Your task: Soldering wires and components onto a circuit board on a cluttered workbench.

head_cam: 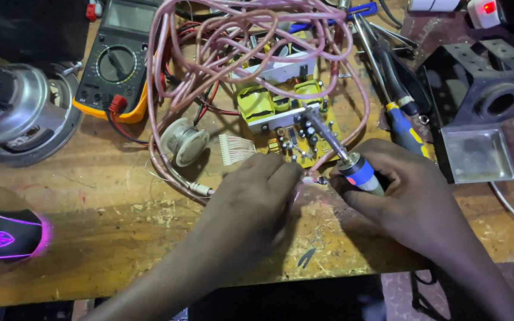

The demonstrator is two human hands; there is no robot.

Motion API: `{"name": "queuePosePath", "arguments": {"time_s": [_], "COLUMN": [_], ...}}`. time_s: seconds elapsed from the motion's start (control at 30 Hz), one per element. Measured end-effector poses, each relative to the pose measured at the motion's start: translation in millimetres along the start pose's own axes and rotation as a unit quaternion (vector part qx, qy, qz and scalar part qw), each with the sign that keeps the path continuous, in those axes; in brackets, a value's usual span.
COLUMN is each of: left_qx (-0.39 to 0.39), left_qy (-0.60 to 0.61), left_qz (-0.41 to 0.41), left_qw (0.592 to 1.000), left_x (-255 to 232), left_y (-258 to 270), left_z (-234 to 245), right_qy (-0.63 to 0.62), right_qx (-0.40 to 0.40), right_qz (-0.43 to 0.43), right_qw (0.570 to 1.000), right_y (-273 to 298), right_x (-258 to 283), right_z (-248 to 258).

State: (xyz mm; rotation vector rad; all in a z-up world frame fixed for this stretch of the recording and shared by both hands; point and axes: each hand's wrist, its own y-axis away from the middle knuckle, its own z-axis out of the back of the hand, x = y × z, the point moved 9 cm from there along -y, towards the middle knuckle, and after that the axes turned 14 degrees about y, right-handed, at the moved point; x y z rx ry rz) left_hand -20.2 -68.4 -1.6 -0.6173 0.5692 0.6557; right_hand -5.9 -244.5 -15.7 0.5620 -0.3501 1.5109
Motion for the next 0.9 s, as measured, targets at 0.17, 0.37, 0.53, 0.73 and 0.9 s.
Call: {"name": "queuePosePath", "arguments": {"time_s": [0.17,0.37,0.53,0.73,0.9], "left_qx": [0.039,0.043,-0.025,-0.014,0.004], "left_qy": [0.036,0.049,0.011,-0.026,-0.034], "left_qz": [0.102,0.116,0.035,0.023,-0.014], "left_qw": [0.993,0.991,0.999,0.999,0.999], "left_x": [20,18,7,2,-2], "left_y": [4,5,5,6,5], "left_z": [-22,-25,-25,-30,-33], "right_qy": [0.022,0.040,0.031,0.052,0.054], "right_qx": [0.008,-0.005,0.016,0.038,0.023], "right_qz": [-0.006,0.027,0.007,-0.004,0.034], "right_qw": [1.000,0.999,0.999,0.998,0.998], "right_y": [1,1,0,-1,-2], "right_x": [3,7,6,1,6], "right_z": [-1,-3,-5,-10,-8]}}
